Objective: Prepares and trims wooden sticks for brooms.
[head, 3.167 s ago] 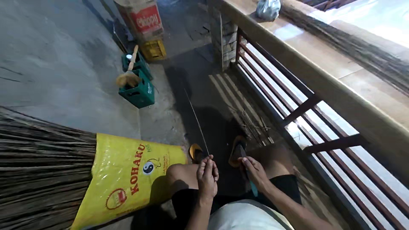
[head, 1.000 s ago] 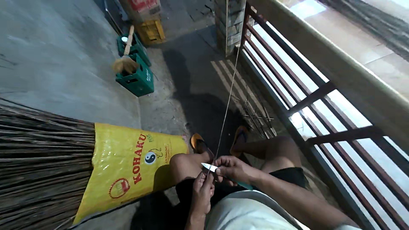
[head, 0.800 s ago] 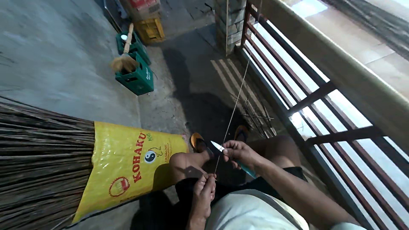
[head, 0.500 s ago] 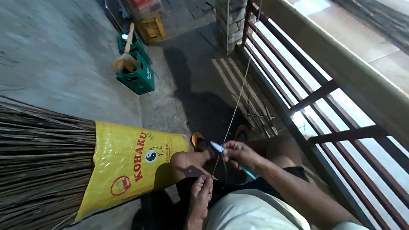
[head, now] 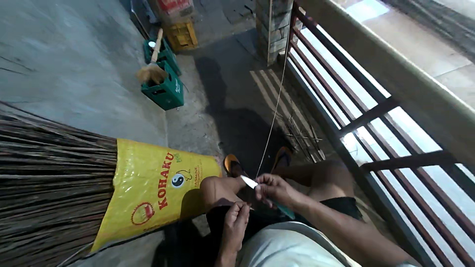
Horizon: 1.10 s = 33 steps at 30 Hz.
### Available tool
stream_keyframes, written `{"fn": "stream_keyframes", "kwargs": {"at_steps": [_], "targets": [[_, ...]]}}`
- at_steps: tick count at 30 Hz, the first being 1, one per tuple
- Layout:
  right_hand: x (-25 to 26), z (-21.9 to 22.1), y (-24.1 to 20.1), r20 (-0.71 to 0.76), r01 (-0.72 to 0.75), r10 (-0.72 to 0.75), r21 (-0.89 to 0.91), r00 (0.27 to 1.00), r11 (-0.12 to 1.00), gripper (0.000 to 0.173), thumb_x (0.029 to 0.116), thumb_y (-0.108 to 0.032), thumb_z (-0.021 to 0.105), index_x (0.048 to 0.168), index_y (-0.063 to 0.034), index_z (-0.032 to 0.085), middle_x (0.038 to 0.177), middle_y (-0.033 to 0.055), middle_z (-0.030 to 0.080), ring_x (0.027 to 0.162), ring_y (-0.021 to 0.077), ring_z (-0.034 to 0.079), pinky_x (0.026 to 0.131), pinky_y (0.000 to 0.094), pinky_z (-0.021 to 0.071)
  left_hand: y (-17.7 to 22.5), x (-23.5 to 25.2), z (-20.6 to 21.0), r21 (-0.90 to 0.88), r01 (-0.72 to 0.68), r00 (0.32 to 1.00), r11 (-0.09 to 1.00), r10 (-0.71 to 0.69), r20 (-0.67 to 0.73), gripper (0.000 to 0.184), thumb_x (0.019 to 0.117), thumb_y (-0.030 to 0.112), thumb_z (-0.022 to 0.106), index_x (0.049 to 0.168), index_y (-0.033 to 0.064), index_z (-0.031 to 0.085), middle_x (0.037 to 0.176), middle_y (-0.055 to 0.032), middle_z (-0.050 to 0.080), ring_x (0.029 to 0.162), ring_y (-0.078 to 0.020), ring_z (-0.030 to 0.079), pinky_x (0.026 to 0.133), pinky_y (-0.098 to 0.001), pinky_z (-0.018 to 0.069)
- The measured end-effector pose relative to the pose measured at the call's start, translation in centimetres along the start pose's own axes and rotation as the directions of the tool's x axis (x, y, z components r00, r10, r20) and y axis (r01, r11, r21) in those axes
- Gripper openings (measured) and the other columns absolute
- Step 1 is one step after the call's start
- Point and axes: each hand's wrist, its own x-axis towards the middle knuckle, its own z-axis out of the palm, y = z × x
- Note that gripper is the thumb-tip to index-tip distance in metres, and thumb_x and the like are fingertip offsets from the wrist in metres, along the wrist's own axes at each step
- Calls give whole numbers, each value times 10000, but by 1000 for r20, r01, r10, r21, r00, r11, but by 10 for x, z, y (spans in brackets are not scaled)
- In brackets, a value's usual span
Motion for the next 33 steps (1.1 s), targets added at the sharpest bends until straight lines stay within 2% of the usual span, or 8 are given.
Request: {"fn": "stream_keyframes", "kwargs": {"at_steps": [5,8,12,17,23,27,30,33], "targets": [[8,-22,-19,-123,71,-64,51,990,996,128,1019,-90,560,1140,-52,576,791,18,696,517,57,581,459,201,486,-5,-11,-10,-4,46,999,999,-46,-27,143,993,88,531,995,69,673,618,93,503,485,30,406,450,-131,337],[-1,0,-2,8,-34,34,-19,999,999,232,1024,-126,564,1244,-54,563,834,16,690,546,61,581,476,213,488,-5,-8,-10,-19,44,999,999,-44,-18,145,995,105,525,977,81,667,614,98,487,485,27,398,449,-137,334],[-2,12,20,128,-147,155,-70,980,987,227,1026,-155,576,1234,-64,582,849,30,699,542,72,583,470,223,492,-1,-4,-7,-61,70,997,996,-69,19,155,1026,114,501,990,67,644,666,73,530,498,14,411,452,-144,347],[8,-7,-4,-92,-57,50,-74,994,996,132,1004,-108,543,1121,-70,591,804,16,698,502,58,563,435,209,476,7,-3,-2,-151,158,983,976,-140,122,162,1039,139,505,1068,81,654,629,106,460,489,23,387,443,-139,323],[-3,-2,7,62,-118,122,-66,991,991,169,984,-126,606,1150,-97,603,792,23,712,492,60,577,425,205,478,6,0,-6,-181,188,969,965,-152,193,131,1037,141,485,982,127,603,613,104,441,473,21,371,429,-137,305],[9,-18,-6,-107,-33,26,-59,994,998,102,1008,-112,548,1091,-81,599,792,14,697,474,51,548,414,203,472,6,-6,-14,-185,230,957,956,-188,219,150,1036,135,498,1052,92,641,608,104,442,464,25,368,421,-133,298],[16,-25,-15,-226,-20,16,-17,974,1000,145,1031,-84,521,1154,-40,583,799,31,681,495,63,549,427,203,472,0,-7,-19,-160,230,959,960,-195,206,149,1029,143,512,1046,101,653,608,105,447,467,22,378,424,-136,314],[4,-8,0,-155,-91,85,-28,984,995,204,1012,-88,546,1210,-44,567,824,38,690,534,80,570,462,226,479,-6,-8,-22,-114,221,965,969,-200,168,151,1024,144,513,1023,112,661,608,109,442,463,23,365,421,-136,308]]}}
